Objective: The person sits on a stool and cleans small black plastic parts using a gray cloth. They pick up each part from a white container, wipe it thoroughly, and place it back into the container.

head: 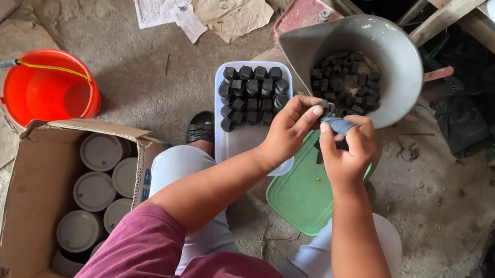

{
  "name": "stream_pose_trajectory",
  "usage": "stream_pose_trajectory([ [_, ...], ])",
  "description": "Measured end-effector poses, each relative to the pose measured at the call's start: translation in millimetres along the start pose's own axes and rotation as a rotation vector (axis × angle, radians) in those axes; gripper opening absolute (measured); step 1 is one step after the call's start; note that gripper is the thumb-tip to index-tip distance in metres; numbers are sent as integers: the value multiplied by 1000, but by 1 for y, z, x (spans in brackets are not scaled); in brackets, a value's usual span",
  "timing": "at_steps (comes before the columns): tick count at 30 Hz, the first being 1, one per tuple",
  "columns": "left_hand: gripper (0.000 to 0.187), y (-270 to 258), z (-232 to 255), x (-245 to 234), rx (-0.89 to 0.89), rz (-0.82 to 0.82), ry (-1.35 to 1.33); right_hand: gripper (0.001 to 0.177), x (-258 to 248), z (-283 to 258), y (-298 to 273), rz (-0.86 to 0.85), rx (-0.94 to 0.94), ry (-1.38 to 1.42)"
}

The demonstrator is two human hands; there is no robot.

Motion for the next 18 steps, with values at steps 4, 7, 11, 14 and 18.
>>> stream_pose_trajectory([
  [4, 26, -4, 10, 7, 27, -49, 61, 24, -2, 3, 9, 55, 9, -2],
  [7, 25, -8, 14, 13, 2, -72, 22, 19, -2, 15, 10, 100, 43, 67],
  [11, 27, -4, 14, 11, -10, -42, -9, 24, -5, 3, 3, 71, 4, 53],
  [14, 28, -2, 7, 6, -21, 1, -20, 28, -2, 2, 1, 40, -22, 41],
  [18, 28, 5, -10, -5, -19, 43, -40, 15, -2, 24, 7, 110, 121, 66],
])
Point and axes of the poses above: each hand's wrist, its own y-axis towards the middle knuckle, its own x-axis out of the palm, z = x × y, the point moved 4 cm from there along y, towards the middle knuckle, and after that the axes turned 14 degrees about x, right-handed, at the moved point
